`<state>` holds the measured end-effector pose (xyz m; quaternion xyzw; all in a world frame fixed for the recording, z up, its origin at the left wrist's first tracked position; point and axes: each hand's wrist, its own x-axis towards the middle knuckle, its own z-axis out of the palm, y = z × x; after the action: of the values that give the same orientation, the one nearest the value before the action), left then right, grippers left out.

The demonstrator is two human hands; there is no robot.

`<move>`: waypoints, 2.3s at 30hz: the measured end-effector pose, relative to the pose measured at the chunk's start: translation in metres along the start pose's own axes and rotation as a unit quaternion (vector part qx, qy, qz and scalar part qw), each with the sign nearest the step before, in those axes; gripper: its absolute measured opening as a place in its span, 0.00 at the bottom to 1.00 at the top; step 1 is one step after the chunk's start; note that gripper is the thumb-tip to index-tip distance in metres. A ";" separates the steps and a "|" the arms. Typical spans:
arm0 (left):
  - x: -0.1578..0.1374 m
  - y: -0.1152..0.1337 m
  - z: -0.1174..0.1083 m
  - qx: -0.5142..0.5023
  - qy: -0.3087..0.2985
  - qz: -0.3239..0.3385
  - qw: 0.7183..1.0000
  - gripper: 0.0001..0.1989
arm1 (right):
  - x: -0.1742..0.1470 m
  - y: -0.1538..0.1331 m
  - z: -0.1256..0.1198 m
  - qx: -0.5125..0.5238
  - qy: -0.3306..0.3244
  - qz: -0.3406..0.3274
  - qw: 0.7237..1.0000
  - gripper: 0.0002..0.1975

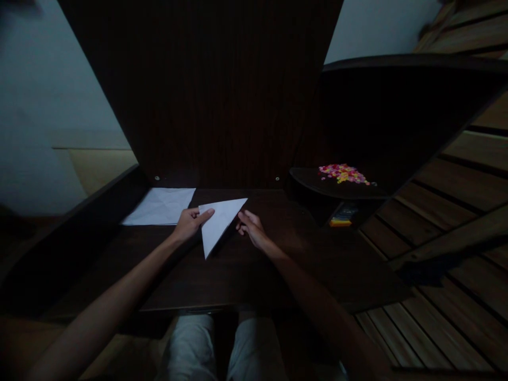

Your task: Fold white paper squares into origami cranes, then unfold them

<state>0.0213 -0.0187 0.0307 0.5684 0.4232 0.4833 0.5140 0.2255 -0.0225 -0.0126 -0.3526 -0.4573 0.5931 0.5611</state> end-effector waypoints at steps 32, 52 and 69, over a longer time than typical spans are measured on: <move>0.009 -0.018 0.001 -0.111 -0.067 -0.133 0.983 0.07 | 0.015 0.001 0.007 -0.010 -0.056 0.084 0.995 0.19; 0.004 -0.012 -0.008 -0.189 -0.122 -0.089 0.970 0.14 | 0.011 -0.015 -0.002 0.002 -0.056 0.081 0.995 0.15; 0.006 -0.011 -0.011 -0.043 -0.029 -0.051 0.997 0.28 | 0.010 -0.014 -0.002 -0.121 0.024 -0.057 0.991 0.22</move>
<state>0.0116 -0.0098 0.0200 0.5372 0.4156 0.4578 0.5737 0.2304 -0.0126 0.0007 -0.4056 -0.5315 0.4916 0.5580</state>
